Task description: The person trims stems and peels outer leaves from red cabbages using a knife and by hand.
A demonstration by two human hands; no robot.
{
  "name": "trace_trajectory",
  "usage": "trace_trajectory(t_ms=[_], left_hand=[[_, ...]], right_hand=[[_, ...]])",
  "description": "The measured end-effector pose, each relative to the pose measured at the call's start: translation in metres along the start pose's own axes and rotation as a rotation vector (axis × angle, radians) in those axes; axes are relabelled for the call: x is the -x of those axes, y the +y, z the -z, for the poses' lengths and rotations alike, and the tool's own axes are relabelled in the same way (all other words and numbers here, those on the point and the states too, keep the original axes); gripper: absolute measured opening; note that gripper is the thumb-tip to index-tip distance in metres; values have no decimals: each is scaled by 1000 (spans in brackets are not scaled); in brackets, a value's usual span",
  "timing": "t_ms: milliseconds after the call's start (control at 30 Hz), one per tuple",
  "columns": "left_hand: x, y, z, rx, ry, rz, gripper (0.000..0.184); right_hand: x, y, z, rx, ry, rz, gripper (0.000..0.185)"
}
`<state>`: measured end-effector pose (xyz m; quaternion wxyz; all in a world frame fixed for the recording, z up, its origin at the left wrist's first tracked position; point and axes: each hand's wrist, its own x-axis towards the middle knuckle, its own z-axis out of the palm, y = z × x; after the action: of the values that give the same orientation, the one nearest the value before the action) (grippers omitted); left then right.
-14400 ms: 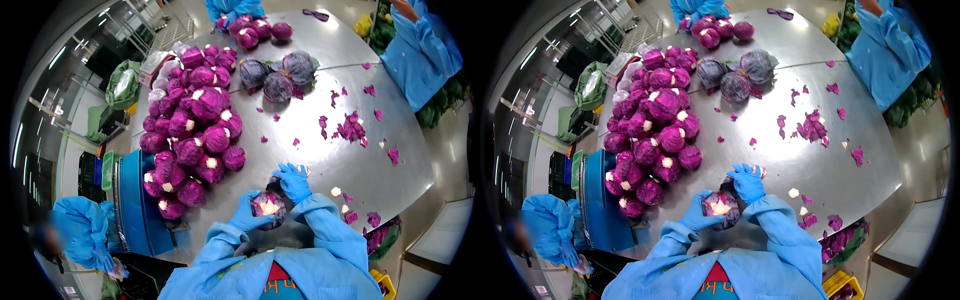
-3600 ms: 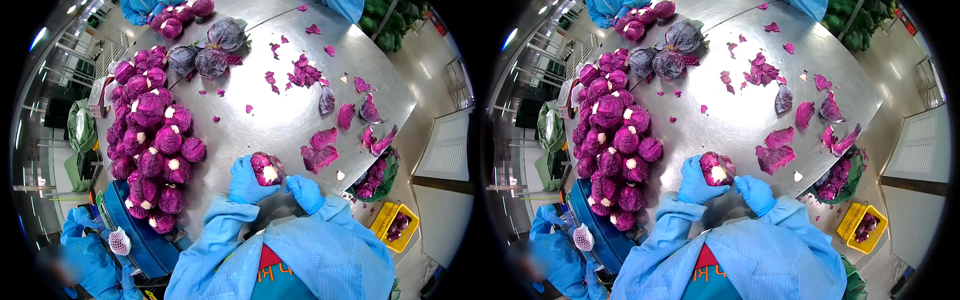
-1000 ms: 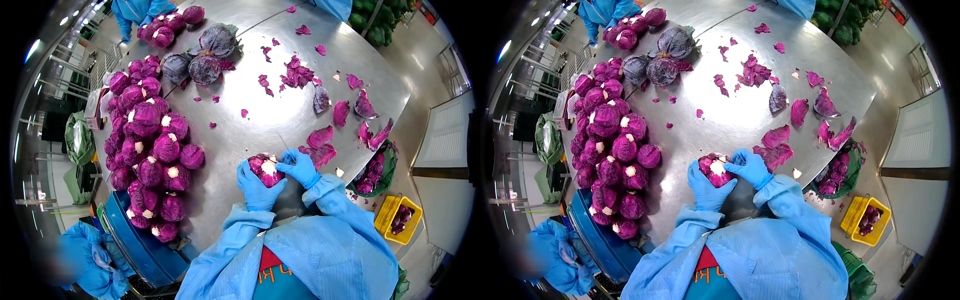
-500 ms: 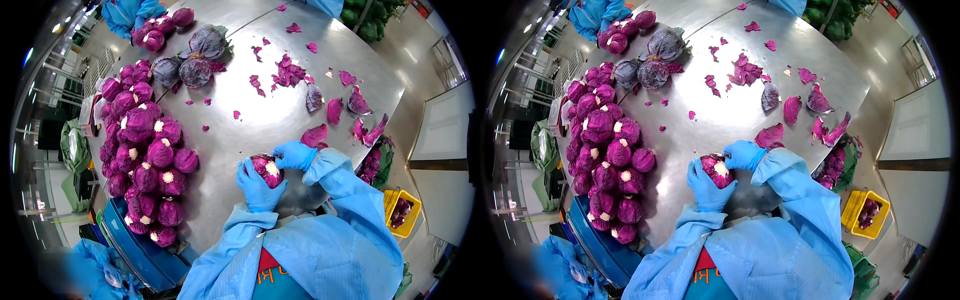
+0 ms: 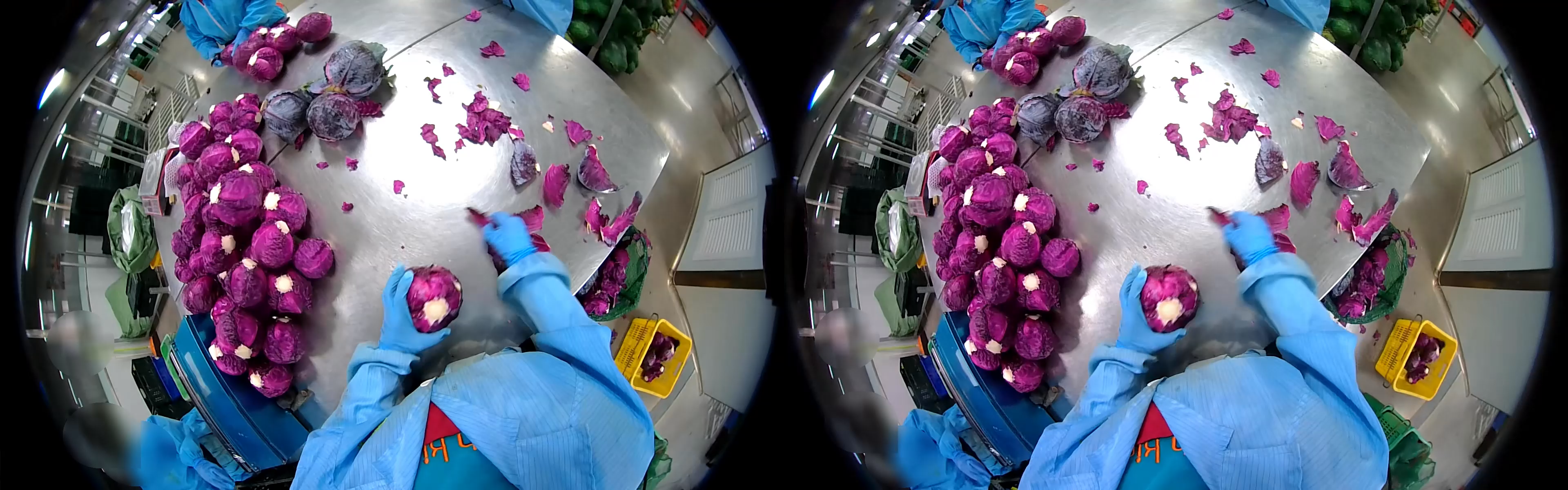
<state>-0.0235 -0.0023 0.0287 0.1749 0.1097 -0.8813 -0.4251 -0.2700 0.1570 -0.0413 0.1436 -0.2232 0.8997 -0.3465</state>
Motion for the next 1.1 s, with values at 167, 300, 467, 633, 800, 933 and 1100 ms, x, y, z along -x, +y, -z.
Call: trace_trajectory(t_ms=[167, 300, 467, 633, 800, 933, 1100], left_hand=[[13, -18, 2, 102, 73, 17, 120], [-4, -8, 6, 44, -56, -56, 117], [-25, 17, 26, -53, -216, -22, 107], [-41, 48, -8, -300, 79, 159, 100], [-32, 55, -5, -306, -58, 193, 91], [-13, 46, -2, -230, 46, 185, 90], [-3, 19, 20, -10, 71, 396, 92]], right_hand=[[1, -33, 57, 187, -115, -141, 75], [26, -89, 43, -258, -450, 206, 91], [16, -95, 10, -402, -818, 281, 67], [15, -93, 7, -198, -587, 495, 36], [12, -70, -13, 100, -174, 326, 28], [5, -15, -13, 345, -99, 183, 22], [37, -24, 18, 242, 174, 78, 45]])
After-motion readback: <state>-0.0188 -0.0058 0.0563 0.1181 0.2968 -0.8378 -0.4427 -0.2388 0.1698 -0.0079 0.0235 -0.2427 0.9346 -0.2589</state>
